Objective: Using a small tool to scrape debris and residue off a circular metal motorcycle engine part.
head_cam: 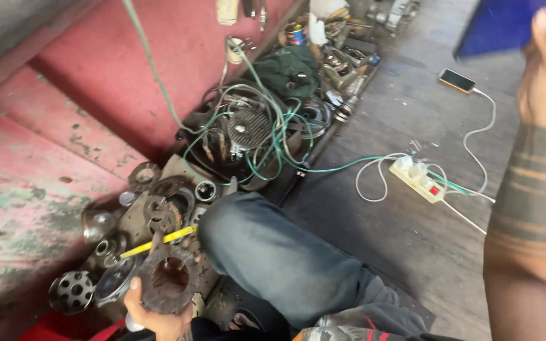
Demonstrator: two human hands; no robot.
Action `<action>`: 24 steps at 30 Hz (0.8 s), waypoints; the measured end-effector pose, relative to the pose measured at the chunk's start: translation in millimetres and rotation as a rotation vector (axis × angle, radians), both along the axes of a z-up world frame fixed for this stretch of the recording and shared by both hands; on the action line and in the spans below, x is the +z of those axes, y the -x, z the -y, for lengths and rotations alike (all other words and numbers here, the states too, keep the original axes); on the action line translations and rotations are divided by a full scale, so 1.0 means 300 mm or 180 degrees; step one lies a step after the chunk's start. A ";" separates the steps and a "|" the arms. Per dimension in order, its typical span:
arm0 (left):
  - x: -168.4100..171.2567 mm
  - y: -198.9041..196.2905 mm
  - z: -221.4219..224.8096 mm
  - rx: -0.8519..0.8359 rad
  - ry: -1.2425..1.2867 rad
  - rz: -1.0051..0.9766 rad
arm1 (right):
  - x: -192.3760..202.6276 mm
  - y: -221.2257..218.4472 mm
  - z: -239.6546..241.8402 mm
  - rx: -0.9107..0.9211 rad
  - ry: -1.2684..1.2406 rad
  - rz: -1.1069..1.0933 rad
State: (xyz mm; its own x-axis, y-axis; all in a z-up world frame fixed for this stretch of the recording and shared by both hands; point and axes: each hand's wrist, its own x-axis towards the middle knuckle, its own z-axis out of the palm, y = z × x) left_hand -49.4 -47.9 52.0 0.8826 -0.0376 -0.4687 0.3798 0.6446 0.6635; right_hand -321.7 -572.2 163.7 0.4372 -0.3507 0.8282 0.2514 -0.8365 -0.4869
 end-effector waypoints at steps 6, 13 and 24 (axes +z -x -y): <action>-0.017 -0.009 0.006 -0.0523 -0.0338 -0.0046 | -0.534 0.646 0.160 -0.1427 -0.3205 0.1642; -0.198 -0.130 -0.063 -0.1498 0.0839 0.0636 | -0.781 0.979 0.158 -0.2296 -0.4460 0.3363; -0.173 -0.206 -0.027 -0.1193 0.0046 -0.0070 | -0.820 1.021 0.147 -0.2496 -0.4996 0.2766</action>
State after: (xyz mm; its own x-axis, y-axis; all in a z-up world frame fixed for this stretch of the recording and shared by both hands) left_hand 12.4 -39.8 0.0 0.7960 -0.3629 -0.4845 0.6053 0.4673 0.6444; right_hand -628.0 -616.2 -82.4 -0.4427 -0.7513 -0.4895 0.6428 0.1146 -0.7574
